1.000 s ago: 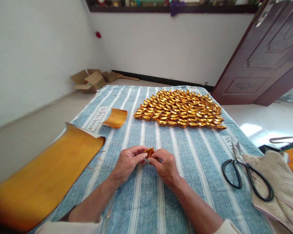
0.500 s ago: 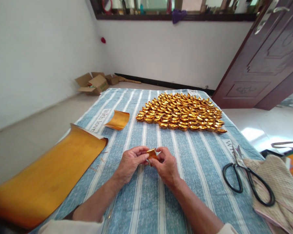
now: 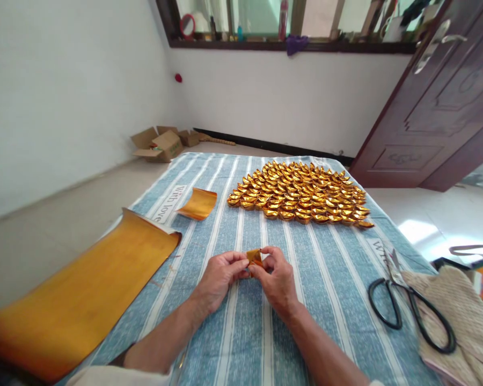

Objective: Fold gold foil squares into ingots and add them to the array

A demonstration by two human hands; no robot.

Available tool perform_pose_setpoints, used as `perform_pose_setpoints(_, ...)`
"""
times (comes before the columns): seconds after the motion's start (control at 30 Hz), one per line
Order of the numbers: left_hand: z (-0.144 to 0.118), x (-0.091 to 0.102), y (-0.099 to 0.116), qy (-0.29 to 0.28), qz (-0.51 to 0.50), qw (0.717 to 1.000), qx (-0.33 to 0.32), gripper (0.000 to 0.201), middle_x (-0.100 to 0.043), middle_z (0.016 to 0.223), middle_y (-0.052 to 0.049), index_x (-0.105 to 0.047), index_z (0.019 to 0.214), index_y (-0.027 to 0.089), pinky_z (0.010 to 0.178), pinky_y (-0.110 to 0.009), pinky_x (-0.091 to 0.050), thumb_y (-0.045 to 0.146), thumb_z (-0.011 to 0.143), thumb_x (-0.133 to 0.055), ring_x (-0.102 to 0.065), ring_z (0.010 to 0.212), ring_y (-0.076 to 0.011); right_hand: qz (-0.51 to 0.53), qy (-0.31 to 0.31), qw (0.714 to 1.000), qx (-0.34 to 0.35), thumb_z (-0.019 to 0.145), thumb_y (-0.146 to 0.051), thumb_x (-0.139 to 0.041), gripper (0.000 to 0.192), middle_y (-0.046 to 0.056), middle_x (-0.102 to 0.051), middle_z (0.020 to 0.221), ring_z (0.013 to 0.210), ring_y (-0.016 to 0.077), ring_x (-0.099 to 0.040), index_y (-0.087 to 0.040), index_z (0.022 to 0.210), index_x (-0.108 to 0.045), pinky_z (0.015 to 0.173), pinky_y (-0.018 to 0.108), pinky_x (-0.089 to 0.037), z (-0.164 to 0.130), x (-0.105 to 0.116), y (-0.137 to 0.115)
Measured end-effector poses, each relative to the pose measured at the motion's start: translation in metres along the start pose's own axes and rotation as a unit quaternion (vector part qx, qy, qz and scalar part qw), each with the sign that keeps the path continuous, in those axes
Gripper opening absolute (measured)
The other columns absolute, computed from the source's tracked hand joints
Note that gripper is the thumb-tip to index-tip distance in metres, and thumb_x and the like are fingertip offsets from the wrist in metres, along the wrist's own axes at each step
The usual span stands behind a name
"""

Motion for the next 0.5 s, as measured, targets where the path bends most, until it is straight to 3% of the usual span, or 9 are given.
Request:
perform_pose_setpoints(0.33,-0.001,-0.006,-0.001,-0.074,-0.019,0.996,0.044,0.027,-0.071,0.078,-0.008,-0.073,0.076,0.009,0.071,-0.024,-0.049,0.03,0.062,-0.08,-0.064,0.074,-0.0165,-0.05,0.017,0.997,0.05,0.075,-0.033,-0.066,0.033,-0.01,-0.052,0.056,0.05,0.0106,-0.049,-0.02,0.101,-0.05,0.057,0.023,-0.041,-0.005,0.001,-0.013)
perform_pose_setpoints(0.5,0.0,-0.006,0.0,-0.082,-0.011,0.995,0.05,0.025,-0.071,0.079,-0.009,-0.074,0.078,0.008,0.07,-0.023,-0.047,0.028,0.063,-0.078,-0.063,0.071,-0.0146,-0.054,0.008,0.997,0.059,0.075,-0.032,-0.066,0.032,-0.01,-0.052,0.057,0.052,0.0109,-0.051,-0.02,0.101,-0.05,0.059,0.024,-0.043,-0.005,0.001,-0.013)
Point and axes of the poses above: each hand's wrist, its own z-axis towards the middle knuckle, its own x-axis out of the back of the hand, y = z × x, the point moved 6 cm from there along z, towards the middle knuckle
